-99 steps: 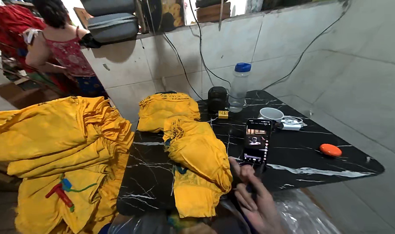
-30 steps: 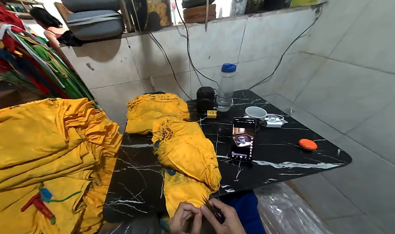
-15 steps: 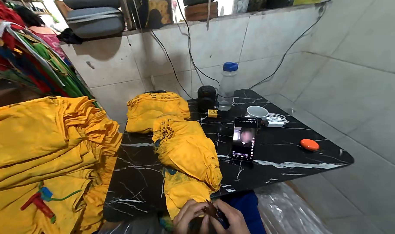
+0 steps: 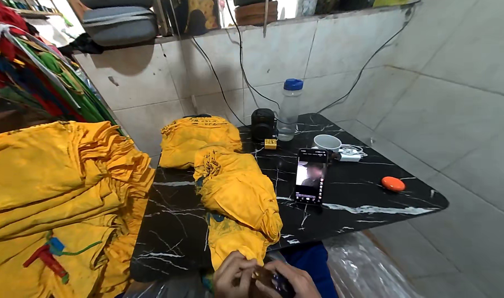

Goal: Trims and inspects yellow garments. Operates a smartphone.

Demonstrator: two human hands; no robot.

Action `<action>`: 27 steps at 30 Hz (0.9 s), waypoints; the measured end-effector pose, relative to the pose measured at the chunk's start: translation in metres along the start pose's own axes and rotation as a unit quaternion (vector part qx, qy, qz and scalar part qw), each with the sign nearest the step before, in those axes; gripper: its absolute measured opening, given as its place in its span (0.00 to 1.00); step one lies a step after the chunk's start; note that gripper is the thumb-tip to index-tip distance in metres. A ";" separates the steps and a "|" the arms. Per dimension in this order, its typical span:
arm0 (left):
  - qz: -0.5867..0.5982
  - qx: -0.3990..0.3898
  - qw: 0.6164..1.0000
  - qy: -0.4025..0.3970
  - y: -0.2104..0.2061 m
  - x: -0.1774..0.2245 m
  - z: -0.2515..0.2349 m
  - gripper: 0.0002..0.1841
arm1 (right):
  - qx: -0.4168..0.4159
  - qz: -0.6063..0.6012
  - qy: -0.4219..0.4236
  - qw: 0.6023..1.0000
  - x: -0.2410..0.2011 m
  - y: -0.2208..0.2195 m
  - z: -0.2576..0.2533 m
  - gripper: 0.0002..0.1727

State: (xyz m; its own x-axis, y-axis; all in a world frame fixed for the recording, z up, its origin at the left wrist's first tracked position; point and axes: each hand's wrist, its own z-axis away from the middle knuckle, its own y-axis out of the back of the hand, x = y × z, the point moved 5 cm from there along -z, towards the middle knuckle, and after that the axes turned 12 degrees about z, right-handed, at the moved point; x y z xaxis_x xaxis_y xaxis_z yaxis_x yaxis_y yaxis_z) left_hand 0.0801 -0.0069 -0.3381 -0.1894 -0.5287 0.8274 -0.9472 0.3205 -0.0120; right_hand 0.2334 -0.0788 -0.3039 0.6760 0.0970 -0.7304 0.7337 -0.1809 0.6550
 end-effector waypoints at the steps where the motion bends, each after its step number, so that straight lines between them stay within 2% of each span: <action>1: 0.041 0.019 0.999 0.028 0.002 -0.003 0.000 0.05 | 0.006 0.012 -0.020 1.000 0.003 0.002 -0.001 0.20; 4: 0.126 0.058 0.982 0.128 0.003 -0.003 -0.001 0.06 | 0.019 0.038 -0.015 0.999 0.012 0.004 -0.005 0.22; 8: 0.176 0.063 0.967 0.172 0.001 0.000 -0.002 0.07 | 0.023 0.092 0.020 0.995 0.014 0.002 -0.005 0.22; 16: 0.144 0.022 0.981 0.130 -0.003 -0.002 0.005 0.05 | 0.074 0.133 0.015 0.988 0.006 -0.010 -0.007 0.18; 22: 0.153 0.022 0.982 0.109 -0.003 -0.004 0.005 0.04 | 0.114 0.175 0.038 0.977 -0.001 -0.013 -0.006 0.17; 25: 0.163 0.020 0.979 0.124 -0.004 -0.003 0.005 0.05 | 0.157 0.124 -0.005 0.980 0.003 -0.006 -0.009 0.17; 27: 0.161 0.012 0.978 0.131 -0.004 -0.001 0.005 0.06 | 0.167 0.028 -0.032 0.985 0.012 -0.006 -0.015 0.18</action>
State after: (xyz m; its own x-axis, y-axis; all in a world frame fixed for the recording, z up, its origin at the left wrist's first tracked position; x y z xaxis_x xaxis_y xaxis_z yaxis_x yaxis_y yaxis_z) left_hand 0.0825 -0.0114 -0.3411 -0.4080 -0.1825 0.8945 -0.8559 0.4173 -0.3053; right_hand 0.2383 -0.0619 -0.3132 0.7011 0.0183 -0.7128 0.6246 -0.4979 0.6017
